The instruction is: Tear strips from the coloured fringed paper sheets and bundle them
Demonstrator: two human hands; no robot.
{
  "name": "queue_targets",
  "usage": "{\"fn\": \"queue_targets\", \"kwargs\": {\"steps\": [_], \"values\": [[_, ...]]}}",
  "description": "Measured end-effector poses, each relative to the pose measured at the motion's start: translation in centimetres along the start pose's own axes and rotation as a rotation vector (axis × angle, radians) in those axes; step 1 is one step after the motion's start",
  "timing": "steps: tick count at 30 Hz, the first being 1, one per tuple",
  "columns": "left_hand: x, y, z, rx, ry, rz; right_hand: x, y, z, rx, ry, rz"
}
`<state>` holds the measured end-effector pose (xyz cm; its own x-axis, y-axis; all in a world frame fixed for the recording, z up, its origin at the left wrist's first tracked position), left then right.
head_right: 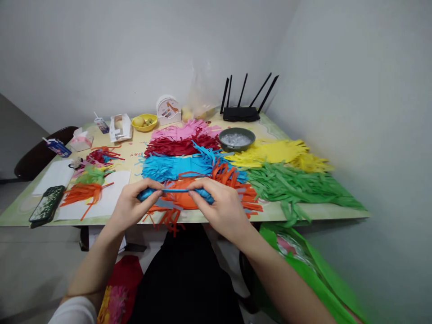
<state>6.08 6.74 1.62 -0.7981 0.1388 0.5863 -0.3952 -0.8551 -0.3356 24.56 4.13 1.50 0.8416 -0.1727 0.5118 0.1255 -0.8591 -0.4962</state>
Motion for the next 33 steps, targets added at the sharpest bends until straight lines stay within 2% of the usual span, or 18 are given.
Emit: {"fn": "queue_targets", "kwargs": {"steps": [2, 5, 7, 12, 17, 20, 22, 25, 27, 30, 33], "values": [[-0.3, 0.1, -0.5, 0.075, 0.182, 0.000, -0.1, 0.0, 0.5, -0.082, -0.103, -0.012], [-0.8, 0.3, -1.0, 0.186, 0.499, -0.003, -0.8, 0.1, 1.3, -0.200, -0.401, -0.049], [-1.1, 0.4, -1.2, 0.214, 0.631, -0.007, -1.1, 0.1, 1.6, -0.238, -0.558, -0.048], [-1.5, 0.4, -1.6, 0.231, 0.819, 0.007, -1.7, 0.0, 2.1, -0.233, -0.766, -0.032], [-2.0, 0.3, -1.7, 0.200, 0.889, 0.042, -2.5, -0.3, 2.4, -0.238, -0.921, -0.049], [-2.3, 0.5, -2.4, 0.210, 0.943, 0.069, -2.0, -0.3, 2.2, -0.158, -0.834, -0.030], [-2.2, 0.6, -2.8, 0.208, 0.925, 0.055, -1.2, -0.2, 1.2, -0.009, -0.631, -0.025], [-1.6, 0.5, -2.1, 0.120, 0.685, -0.098, 0.0, 0.1, -1.1, 0.265, -0.280, -0.039], [-1.0, 0.2, -0.9, 0.021, 0.455, -0.181, 0.4, 0.4, -2.4, 0.398, -0.142, -0.055], [-0.8, -0.5, 0.9, -0.060, 0.231, -0.253, 0.3, 0.5, -3.7, 0.511, -0.049, -0.108], [-2.5, -0.8, 1.8, -0.079, 0.149, -0.409, 0.0, 1.0, -4.0, 0.572, -0.025, -0.145]]}}
Point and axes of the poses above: each hand's wrist, its own y-axis away from the middle knuckle, its own x-axis out of the back of the hand, z = x × y, the point moved 8 cm from there along -y, towards the middle knuckle
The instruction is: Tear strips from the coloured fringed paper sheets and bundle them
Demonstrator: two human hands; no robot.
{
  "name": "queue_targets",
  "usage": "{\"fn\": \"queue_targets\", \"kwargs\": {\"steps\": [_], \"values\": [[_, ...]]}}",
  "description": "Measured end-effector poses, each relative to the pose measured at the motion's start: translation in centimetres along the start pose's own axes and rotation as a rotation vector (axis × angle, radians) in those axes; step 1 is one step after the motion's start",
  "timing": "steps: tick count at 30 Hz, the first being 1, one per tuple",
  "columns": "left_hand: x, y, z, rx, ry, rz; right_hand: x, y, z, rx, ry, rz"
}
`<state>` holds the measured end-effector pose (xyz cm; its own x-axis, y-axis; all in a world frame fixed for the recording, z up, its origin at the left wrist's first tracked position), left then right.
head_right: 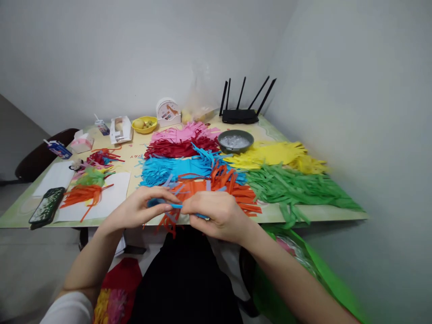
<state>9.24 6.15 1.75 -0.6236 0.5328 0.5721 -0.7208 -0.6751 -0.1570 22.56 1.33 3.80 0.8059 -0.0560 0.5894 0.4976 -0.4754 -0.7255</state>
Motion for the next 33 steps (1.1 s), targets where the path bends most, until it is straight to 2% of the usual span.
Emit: {"fn": "queue_targets", "kwargs": {"steps": [2, 5, 7, 9, 12, 13, 15, 17, 19, 23, 25, 30, 33], "values": [[-0.7, -0.4, -0.2, -0.021, -0.062, -0.042, 0.0, 0.5, -0.1, 0.036, 0.028, 0.001], [-0.5, -0.7, -0.4, -0.145, -0.335, 0.060, 0.5, 0.9, 0.4, 0.017, 0.029, -0.005], [-0.2, -0.4, 0.2, -0.304, -0.603, 0.190, 0.9, 0.8, 2.1, -0.138, -0.060, -0.005], [-0.5, 0.2, 1.2, -0.493, -0.814, 0.307, 0.6, 0.7, 4.6, -0.388, -0.187, -0.012], [-0.9, 1.4, 2.0, -0.683, -0.922, 0.424, -2.1, 1.0, 7.2, -0.678, -0.461, -0.121], [-0.8, 1.6, 1.9, -0.682, -0.910, 0.446, -3.3, 1.2, 7.5, -0.732, -0.580, -0.171], [-0.2, 1.5, 0.8, -0.586, -0.825, 0.456, -5.4, 1.6, 7.7, -0.799, -0.814, -0.209], [0.2, 1.2, -0.9, -0.447, -0.712, 0.443, -6.4, 1.8, 7.7, -0.829, -0.968, -0.156], [0.4, 0.9, -2.2, -0.350, -0.624, 0.483, -6.5, 1.8, 7.7, -0.817, -1.034, -0.051], [0.6, 0.6, -2.5, -0.277, -0.459, 0.706, -6.4, 1.1, 7.8, -0.758, -1.086, 0.124], [0.7, 0.2, -2.3, -0.231, -0.358, 0.770, -6.3, 0.6, 8.1, -0.738, -1.105, 0.190], [1.6, -2.0, -3.7, -0.064, -0.005, 0.775, -5.2, -1.4, 10.2, -0.690, -0.962, 0.306], [2.3, -3.8, -5.1, -0.017, 0.138, 0.760, -4.7, -2.7, 11.6, -0.655, -0.828, 0.358]]}}
Point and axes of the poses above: each hand's wrist, its own y-axis away from the middle knuckle, its own x-axis out of the back of the hand, z = x × y, the point moved 8 cm from there along -y, towards the middle knuckle
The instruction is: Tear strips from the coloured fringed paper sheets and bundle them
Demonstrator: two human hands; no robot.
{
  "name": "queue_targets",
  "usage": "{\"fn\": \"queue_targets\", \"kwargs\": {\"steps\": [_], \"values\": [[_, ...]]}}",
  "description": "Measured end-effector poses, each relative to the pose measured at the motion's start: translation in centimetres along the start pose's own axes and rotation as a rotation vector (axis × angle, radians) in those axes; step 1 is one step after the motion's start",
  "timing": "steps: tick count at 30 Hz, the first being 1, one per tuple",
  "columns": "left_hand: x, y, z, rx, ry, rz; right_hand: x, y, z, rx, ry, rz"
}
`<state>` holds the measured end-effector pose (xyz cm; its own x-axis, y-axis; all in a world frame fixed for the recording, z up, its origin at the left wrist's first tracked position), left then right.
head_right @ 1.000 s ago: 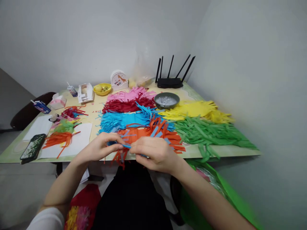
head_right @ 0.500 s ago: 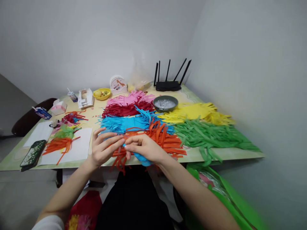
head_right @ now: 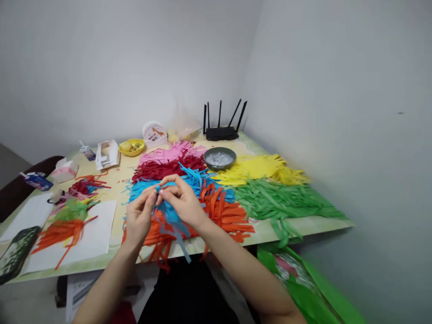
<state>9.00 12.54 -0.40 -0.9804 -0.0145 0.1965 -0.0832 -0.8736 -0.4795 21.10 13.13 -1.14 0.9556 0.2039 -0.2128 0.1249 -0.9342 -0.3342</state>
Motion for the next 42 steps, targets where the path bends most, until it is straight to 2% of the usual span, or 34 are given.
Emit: {"fn": "queue_targets", "kwargs": {"steps": [3, 6, 8, 9, 10, 13, 15, 17, 20, 22, 24, 27, 29, 32, 34, 36, 38, 42], "values": [[0.1, -2.0, -1.4, 0.016, -0.025, 0.055, 0.4, -1.7, -0.4, 0.124, 0.226, 0.035], [1.7, -4.0, -2.0, -0.030, -0.069, 0.166, 1.6, -4.2, -1.1, 0.250, 0.525, -0.075], [3.7, -5.0, -2.0, -0.076, 0.000, 0.293, 5.3, -7.0, -0.9, 0.228, 0.821, -0.075], [4.7, -5.4, -2.4, -0.061, 0.092, 0.337, 8.3, -8.6, -0.4, 0.148, 1.009, -0.015], [5.3, -5.9, -3.0, -0.012, 0.206, 0.351, 11.8, -10.2, 0.4, -0.002, 1.232, 0.047], [5.1, -6.8, -5.3, 0.224, 0.450, 0.262, 20.1, -13.8, 2.9, -0.245, 1.410, 0.045], [4.1, -6.9, -6.5, 0.326, 0.449, 0.180, 23.6, -15.0, 5.4, -0.374, 1.472, -0.015], [3.1, -6.8, -7.5, 0.367, 0.413, 0.111, 25.5, -15.3, 7.8, -0.471, 1.522, -0.075], [1.8, -6.5, -8.7, 0.370, 0.343, 0.029, 26.6, -15.1, 10.3, -0.548, 1.579, -0.125], [1.6, -6.5, -9.1, 0.369, 0.269, 0.010, 27.1, -15.0, 10.8, -0.554, 1.606, -0.125], [1.6, -6.5, -9.3, 0.360, 0.178, -0.003, 27.3, -15.1, 10.1, -0.516, 1.626, -0.096], [1.6, -6.6, -8.6, 0.280, 0.045, -0.032, 26.1, -15.0, 7.5, -0.383, 1.638, -0.018], [1.4, -6.5, -7.8, 0.220, -0.023, -0.046, 23.1, -14.3, 5.8, -0.260, 1.619, -0.002], [0.8, -6.1, -6.7, 0.175, -0.083, -0.077, 15.2, -11.7, 3.7, -0.002, 1.472, -0.116], [0.6, -5.5, -5.7, 0.146, -0.119, -0.086, 8.6, -8.9, 1.9, 0.275, 1.214, -0.259], [0.5, -4.7, -4.7, 0.103, -0.169, -0.095, 3.9, -6.2, 0.4, 0.420, 1.055, -0.347], [0.6, -3.7, -3.6, 0.048, -0.233, -0.114, 1.2, -4.5, -0.5, 0.451, 0.995, -0.376], [1.2, -1.8, -1.6, -0.043, -0.360, -0.168, -0.7, -3.0, -1.2, 0.385, 0.967, -0.436]]}}
Point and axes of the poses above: each hand's wrist, its own y-axis away from the middle knuckle, its own x-axis out of the back of the hand, z = x × y, the point moved 8 cm from there along -y, towards the middle knuckle
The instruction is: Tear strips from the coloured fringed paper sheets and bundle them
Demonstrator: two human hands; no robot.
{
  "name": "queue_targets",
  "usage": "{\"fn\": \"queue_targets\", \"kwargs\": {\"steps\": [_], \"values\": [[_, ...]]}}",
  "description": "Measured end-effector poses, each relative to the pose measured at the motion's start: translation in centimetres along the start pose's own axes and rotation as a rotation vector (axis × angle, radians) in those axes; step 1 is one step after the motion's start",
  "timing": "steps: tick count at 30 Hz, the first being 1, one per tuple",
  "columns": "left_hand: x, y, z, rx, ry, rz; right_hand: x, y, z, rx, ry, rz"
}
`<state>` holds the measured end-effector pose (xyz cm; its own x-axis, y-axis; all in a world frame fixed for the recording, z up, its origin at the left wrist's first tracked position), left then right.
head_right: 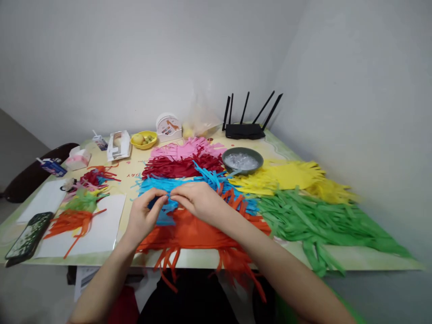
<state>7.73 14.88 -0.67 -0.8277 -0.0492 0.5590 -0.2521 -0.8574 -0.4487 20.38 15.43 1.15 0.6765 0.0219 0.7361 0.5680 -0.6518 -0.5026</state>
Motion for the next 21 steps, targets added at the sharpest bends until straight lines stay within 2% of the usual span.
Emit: {"fn": "queue_targets", "kwargs": {"steps": [7, 11, 15, 18, 21], "values": [[1.5, 2.4, 2.6, -0.141, -0.210, -0.026, -0.4, 0.4, -2.6, -0.026, -0.053, -0.135], [1.7, 3.5, 3.5, -0.232, -0.284, -0.096, -0.4, 0.7, -3.0, -0.143, -0.148, -0.110], [1.8, 4.5, 3.7, -0.235, -0.320, -0.104, -0.8, 1.7, -3.1, -0.273, -0.344, -0.088], [1.8, 5.2, 3.8, -0.206, -0.329, -0.059, -1.1, 2.6, -4.0, -0.246, -0.279, -0.085], [1.9, 5.8, 4.4, -0.203, -0.370, -0.001, -1.1, 3.4, -4.9, -0.205, -0.158, -0.023]]}}
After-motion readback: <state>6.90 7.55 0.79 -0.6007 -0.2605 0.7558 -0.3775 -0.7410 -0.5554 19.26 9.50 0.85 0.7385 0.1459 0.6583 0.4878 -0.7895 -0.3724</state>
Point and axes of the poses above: each hand's wrist, its own y-axis away from the middle knuckle, its own x-axis out of the back of the hand, z = x × y, the point moved 8 cm from there along -y, towards the middle knuckle
